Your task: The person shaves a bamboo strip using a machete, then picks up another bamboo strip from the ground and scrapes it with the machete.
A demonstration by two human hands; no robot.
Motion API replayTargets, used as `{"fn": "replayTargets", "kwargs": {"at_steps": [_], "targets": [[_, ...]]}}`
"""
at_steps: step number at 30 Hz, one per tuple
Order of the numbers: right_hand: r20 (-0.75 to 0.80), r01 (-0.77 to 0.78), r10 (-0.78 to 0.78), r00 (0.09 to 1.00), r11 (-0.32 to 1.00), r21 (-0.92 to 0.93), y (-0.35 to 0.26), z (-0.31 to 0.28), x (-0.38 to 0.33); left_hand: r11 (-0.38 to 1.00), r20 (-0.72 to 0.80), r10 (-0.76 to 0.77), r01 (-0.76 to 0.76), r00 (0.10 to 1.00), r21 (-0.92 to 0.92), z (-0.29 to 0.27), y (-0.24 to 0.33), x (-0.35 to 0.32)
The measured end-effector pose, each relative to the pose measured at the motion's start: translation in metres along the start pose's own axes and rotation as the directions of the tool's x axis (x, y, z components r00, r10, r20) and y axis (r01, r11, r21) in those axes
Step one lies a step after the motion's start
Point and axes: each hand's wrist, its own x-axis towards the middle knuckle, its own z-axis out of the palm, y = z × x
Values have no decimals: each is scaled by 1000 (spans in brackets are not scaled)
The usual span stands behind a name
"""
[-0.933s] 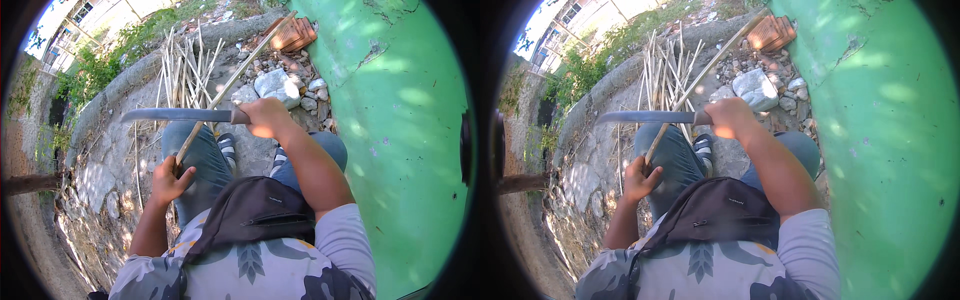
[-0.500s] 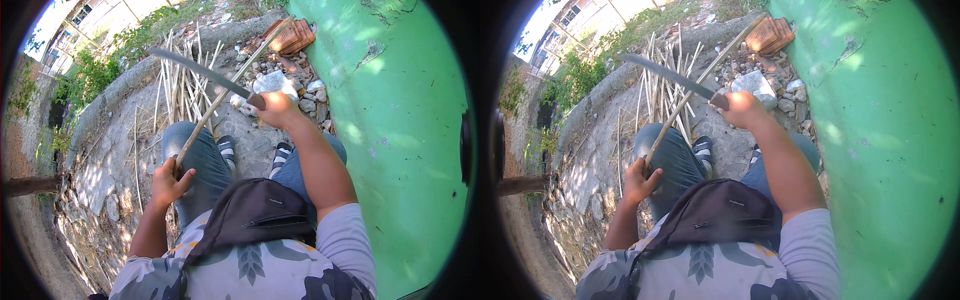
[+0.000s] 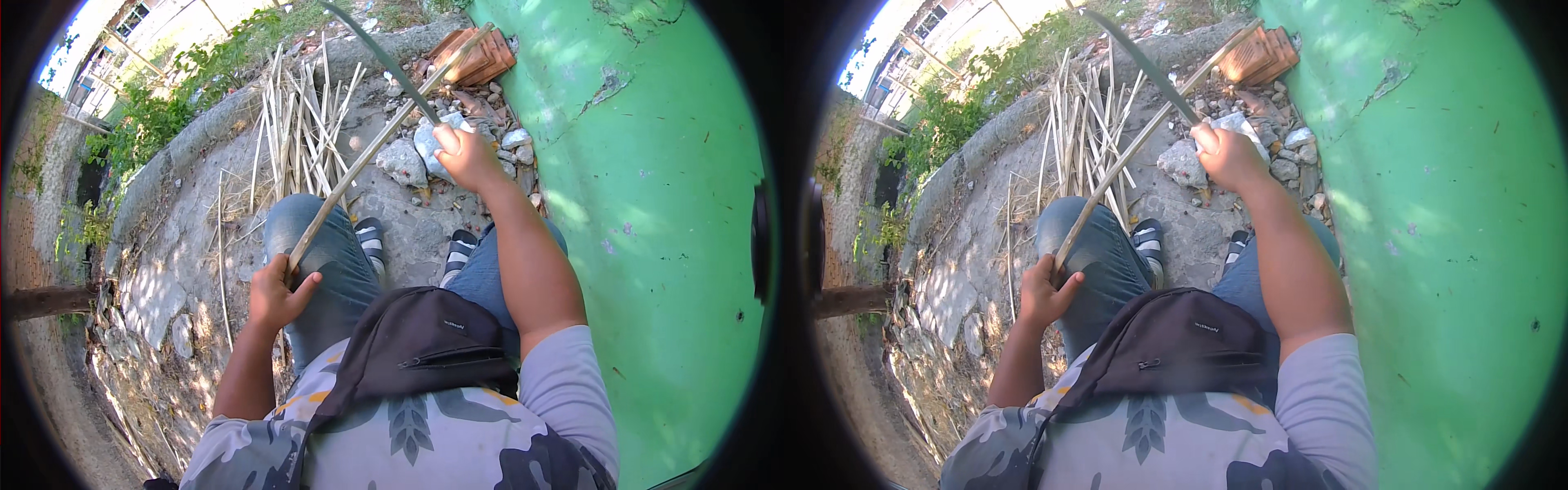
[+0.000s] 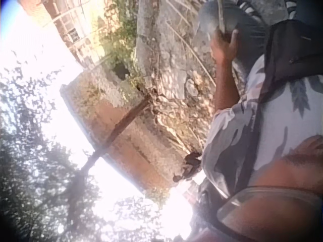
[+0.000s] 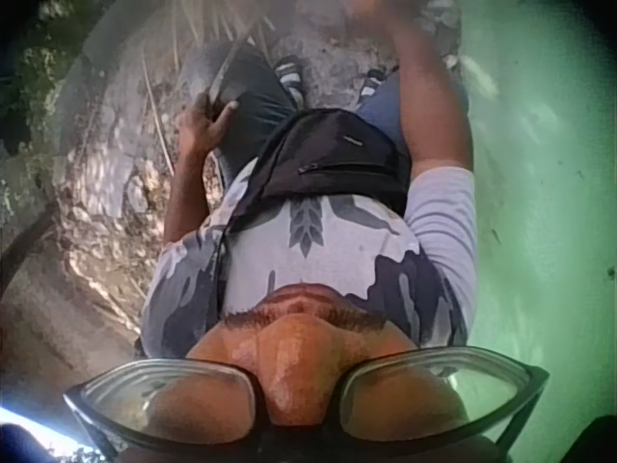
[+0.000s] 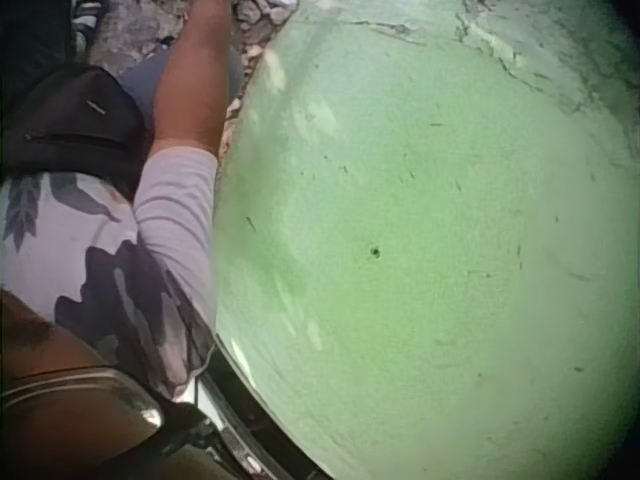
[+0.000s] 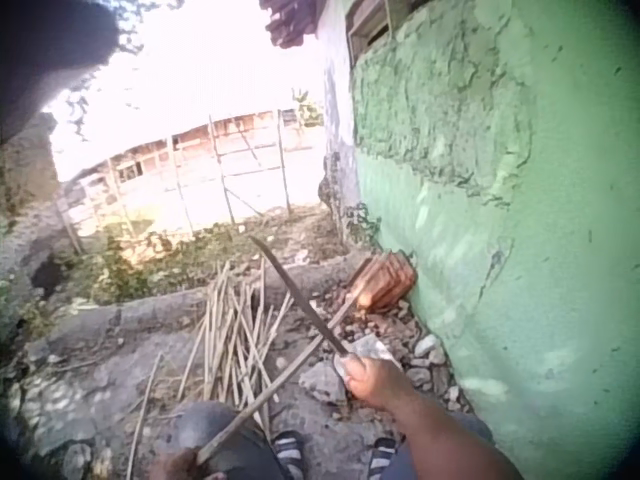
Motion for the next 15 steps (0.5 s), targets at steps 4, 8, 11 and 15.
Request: {"fn": "replayTargets", "kwargs": {"at_steps": [4,8,11,15], "targets": [[173,190,-172,970,978,-91,-24,14,-19,999,-3,-43,43,999,-9,1,1,0],[283,341,-265,922,902,-265,-38,14,-18,999,-3,-41,41,999,26,0,1,-2],[201,208,-176,963,967,-147,-19,6,-8,1000,-25,-2,3,1000,18,4,-5,-2],[5,183,-183,983,982,36,-7,11,2,1000,-35,-10,10,999,27,5,0,-2]]}}
